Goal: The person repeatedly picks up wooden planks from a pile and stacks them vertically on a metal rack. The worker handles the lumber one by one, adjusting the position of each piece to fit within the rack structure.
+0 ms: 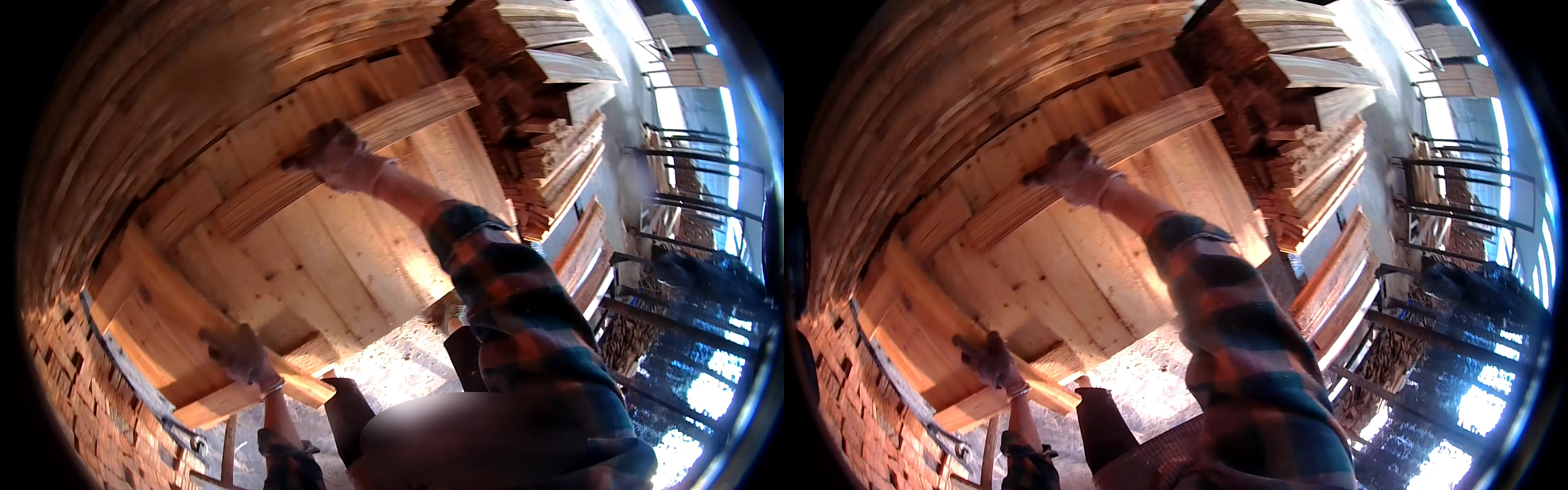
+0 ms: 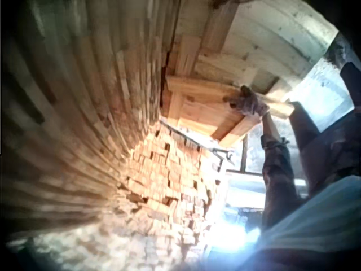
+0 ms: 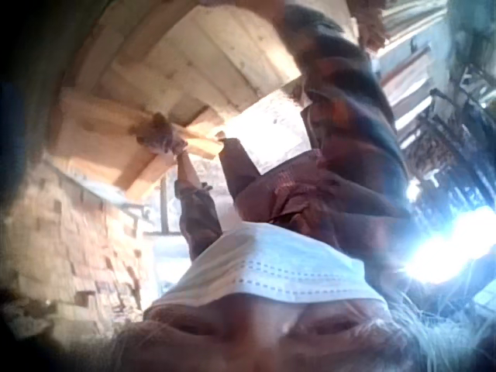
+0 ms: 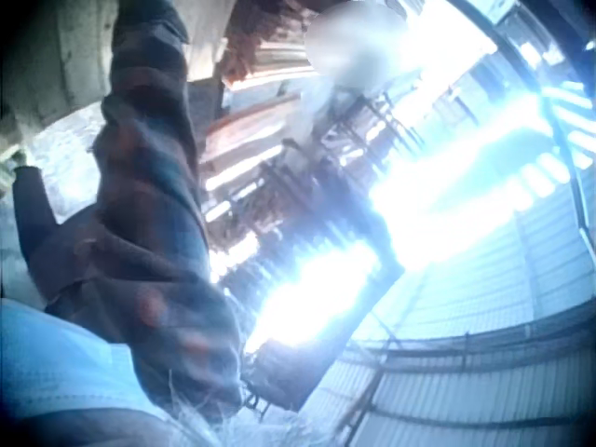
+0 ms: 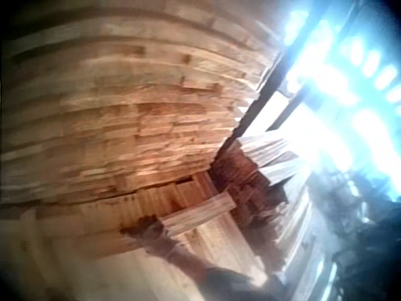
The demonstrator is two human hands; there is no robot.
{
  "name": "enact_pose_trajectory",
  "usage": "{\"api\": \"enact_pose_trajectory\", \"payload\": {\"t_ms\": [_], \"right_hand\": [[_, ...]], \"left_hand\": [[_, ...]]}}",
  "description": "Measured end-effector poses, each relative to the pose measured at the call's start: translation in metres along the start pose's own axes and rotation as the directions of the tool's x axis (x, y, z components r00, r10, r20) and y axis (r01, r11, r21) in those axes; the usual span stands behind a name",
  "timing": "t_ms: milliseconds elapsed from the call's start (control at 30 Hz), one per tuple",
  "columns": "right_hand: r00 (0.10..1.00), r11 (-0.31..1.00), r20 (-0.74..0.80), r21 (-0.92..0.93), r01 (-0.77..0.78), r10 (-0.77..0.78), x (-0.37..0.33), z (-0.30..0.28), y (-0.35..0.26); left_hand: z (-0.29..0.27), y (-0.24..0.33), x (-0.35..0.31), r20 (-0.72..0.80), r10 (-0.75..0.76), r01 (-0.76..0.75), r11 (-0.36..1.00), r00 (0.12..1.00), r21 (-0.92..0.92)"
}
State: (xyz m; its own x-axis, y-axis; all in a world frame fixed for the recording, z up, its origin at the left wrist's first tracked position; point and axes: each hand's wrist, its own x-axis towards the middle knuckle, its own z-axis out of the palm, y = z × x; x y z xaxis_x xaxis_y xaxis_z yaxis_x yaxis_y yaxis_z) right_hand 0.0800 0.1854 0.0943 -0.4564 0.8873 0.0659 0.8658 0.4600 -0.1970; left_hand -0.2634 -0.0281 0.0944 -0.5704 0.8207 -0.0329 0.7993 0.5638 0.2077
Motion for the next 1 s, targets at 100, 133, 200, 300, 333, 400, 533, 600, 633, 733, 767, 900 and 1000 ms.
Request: {"api": "enact_pose_trajectory", "payload": {"t_ms": [100, 133, 200, 300, 333, 400, 533, 600, 633, 733, 767, 900, 1000], "right_hand": [[0.972, 0.975, 0.084, 0.016, -0.222, 0.22, -0.001, 0.032, 0.015], [0.972, 0.977, 0.098, 0.007, -0.213, 0.212, -0.004, 0.033, 0.016], [0.925, 0.919, 0.097, 0.117, -0.377, 0.367, -0.015, 0.034, 0.018], [0.834, 0.789, 0.1, 0.281, -0.547, 0.543, -0.009, 0.012, -0.018], [0.911, 0.884, 0.102, 0.221, -0.411, 0.399, -0.001, -0.011, -0.06], [0.855, 0.735, 0.414, 0.465, -0.494, 0.313, -0.021, -0.064, -0.117], [0.896, 0.099, 0.433, 0.892, -0.442, 0.1, -0.063, -0.052, -0.197], [0.87, -0.095, 0.477, 0.879, -0.468, 0.128, -0.103, -0.047, -0.197], [0.828, 0.035, 0.552, 0.83, -0.557, 0.1, -0.107, -0.066, -0.193], [0.708, 0.547, 0.701, 0.56, -0.622, 0.088, -0.135, -0.1, -0.161], [0.695, 0.699, 0.715, 0.459, -0.548, 0.076, -0.146, -0.109, -0.147], [0.935, 0.996, 0.352, -0.056, 0.065, -0.042, -0.227, -0.089, -0.082], [0.981, 0.834, 0.11, -0.516, 0.193, -0.158, -0.272, 0.0, -0.042]], "left_hand": [[-0.019, 0.035, 0.001, 0.088, -0.031, 0.019, 0.99, 0.996, 0.137], [-0.023, 0.037, -0.001, 0.124, -0.058, 0.035, 0.983, 0.991, 0.182], [-0.027, 0.048, -0.009, 0.161, -0.049, 0.029, 0.992, 0.986, 0.126], [-0.035, 0.06, -0.002, 0.187, -0.136, 0.123, 0.989, 0.973, 0.078], [-0.05, 0.053, 0.009, 0.177, -0.159, 0.156, 0.987, 0.971, 0.031], [-0.057, 0.048, 0.006, 0.249, -0.154, 0.176, 0.982, 0.956, -0.066], [-0.001, -0.025, -0.023, 0.284, 0.369, 0.101, 0.443, 0.885, -0.891], [-0.058, 0.055, -0.107, 0.485, 0.607, -0.112, 0.688, 0.629, -0.717], [-0.08, 0.062, -0.127, 0.513, 0.624, -0.201, 0.729, 0.589, -0.655], [-0.078, 0.004, -0.119, 0.515, 0.445, -0.262, 0.883, 0.732, -0.39], [-0.074, -0.023, -0.105, 0.485, 0.385, -0.267, 0.917, 0.785, -0.295], [-0.05, -0.049, -0.046, 0.391, 0.614, -0.656, 0.754, 0.686, -0.033], [-0.026, -0.049, -0.053, 0.499, 0.593, -0.743, 0.648, 0.631, 0.17]]}}
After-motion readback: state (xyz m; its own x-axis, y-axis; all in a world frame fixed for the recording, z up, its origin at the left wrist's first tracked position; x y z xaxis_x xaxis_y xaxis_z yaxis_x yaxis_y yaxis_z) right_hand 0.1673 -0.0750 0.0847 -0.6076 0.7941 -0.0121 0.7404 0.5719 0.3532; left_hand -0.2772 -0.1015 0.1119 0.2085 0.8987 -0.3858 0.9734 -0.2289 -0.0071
